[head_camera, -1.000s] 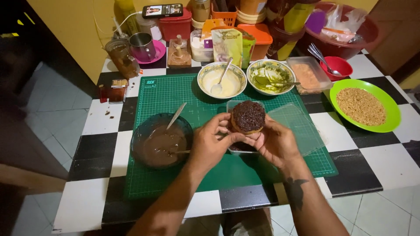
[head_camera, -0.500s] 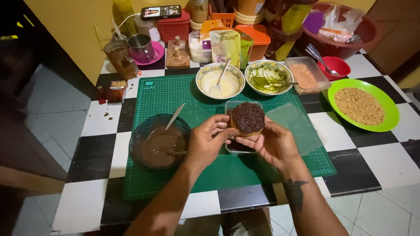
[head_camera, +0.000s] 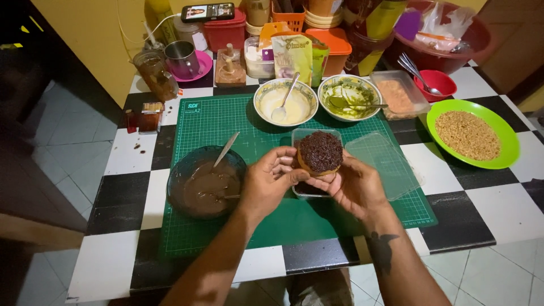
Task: Decorating a donut by spreading chocolate glaze with a spoon and dipping it in chocolate sprinkles.
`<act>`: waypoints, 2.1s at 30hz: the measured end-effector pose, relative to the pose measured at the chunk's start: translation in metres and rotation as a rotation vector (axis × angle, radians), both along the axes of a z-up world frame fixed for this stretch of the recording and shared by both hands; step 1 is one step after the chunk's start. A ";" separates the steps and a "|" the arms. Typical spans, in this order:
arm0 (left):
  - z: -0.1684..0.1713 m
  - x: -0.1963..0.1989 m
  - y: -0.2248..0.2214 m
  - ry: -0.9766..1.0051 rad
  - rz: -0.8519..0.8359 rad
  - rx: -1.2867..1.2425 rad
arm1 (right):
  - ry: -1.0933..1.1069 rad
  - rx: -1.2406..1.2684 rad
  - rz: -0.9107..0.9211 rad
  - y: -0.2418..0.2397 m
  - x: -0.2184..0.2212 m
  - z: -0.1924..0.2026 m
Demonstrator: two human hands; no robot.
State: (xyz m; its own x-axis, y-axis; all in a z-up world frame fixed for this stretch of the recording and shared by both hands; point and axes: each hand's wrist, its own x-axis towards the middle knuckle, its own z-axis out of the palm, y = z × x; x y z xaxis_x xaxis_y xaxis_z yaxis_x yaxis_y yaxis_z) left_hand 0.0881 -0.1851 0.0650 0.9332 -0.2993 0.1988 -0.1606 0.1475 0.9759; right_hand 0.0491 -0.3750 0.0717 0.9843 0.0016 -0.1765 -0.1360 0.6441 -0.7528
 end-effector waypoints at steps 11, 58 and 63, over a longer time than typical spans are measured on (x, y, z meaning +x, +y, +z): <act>0.015 -0.016 0.001 -0.163 -0.076 0.066 | -0.121 0.005 0.052 0.001 -0.003 -0.014; -0.015 -0.032 0.009 0.078 -0.325 -0.441 | -0.492 -0.902 0.125 0.000 -0.016 0.056; -0.016 -0.032 0.009 0.065 -0.317 -0.435 | -0.513 -0.885 0.112 -0.002 -0.015 0.053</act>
State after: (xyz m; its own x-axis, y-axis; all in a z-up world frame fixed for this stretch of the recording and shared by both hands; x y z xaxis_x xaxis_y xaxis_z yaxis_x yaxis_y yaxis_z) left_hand 0.0556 -0.1762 0.0491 0.8252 -0.4706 0.3125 0.0155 0.5719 0.8202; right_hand 0.0346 -0.3768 0.1244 0.9439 0.1712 0.2825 0.3102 -0.1659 -0.9361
